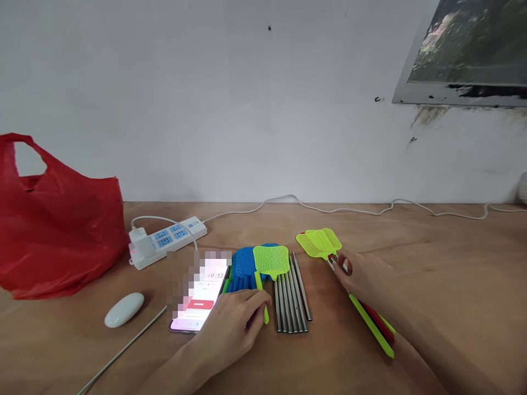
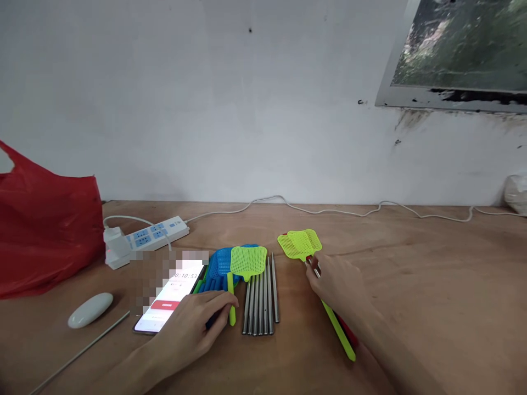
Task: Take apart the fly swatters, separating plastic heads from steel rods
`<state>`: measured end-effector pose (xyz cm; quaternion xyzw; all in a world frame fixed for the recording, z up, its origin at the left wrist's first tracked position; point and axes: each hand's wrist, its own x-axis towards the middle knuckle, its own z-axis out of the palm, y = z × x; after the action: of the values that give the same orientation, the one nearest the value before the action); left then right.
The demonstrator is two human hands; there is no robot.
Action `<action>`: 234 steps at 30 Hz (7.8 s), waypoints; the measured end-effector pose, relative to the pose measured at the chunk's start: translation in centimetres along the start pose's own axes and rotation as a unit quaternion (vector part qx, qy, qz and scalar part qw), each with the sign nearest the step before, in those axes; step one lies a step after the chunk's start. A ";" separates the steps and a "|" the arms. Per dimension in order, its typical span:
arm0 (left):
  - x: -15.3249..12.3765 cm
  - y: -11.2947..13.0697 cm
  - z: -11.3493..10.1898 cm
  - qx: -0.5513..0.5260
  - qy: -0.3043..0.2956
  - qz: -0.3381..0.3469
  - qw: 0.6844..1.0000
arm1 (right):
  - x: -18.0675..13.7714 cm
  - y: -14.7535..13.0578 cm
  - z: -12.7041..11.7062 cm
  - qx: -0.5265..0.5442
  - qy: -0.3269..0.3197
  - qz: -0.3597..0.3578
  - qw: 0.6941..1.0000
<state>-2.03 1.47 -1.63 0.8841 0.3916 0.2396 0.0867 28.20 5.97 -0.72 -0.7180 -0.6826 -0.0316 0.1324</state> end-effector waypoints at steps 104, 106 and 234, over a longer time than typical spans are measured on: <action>-0.2 -0.2 -0.1 0.002 -0.034 0.013 0.999 | -2.2 -4.6 0.7 0.778 -0.327 0.059 0.533; -0.2 0.0 -0.2 0.002 -0.041 0.011 0.999 | -2.1 -4.6 0.7 0.779 -0.318 0.058 0.538; -0.1 0.9 -0.4 -0.043 -0.069 0.056 0.995 | -2.6 -7.0 1.0 0.802 -0.225 0.060 0.551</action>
<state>-1.73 0.78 -1.02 0.9144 0.3242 0.1993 0.1379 21.00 3.91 -1.26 -0.3375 -0.3878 0.6992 0.4968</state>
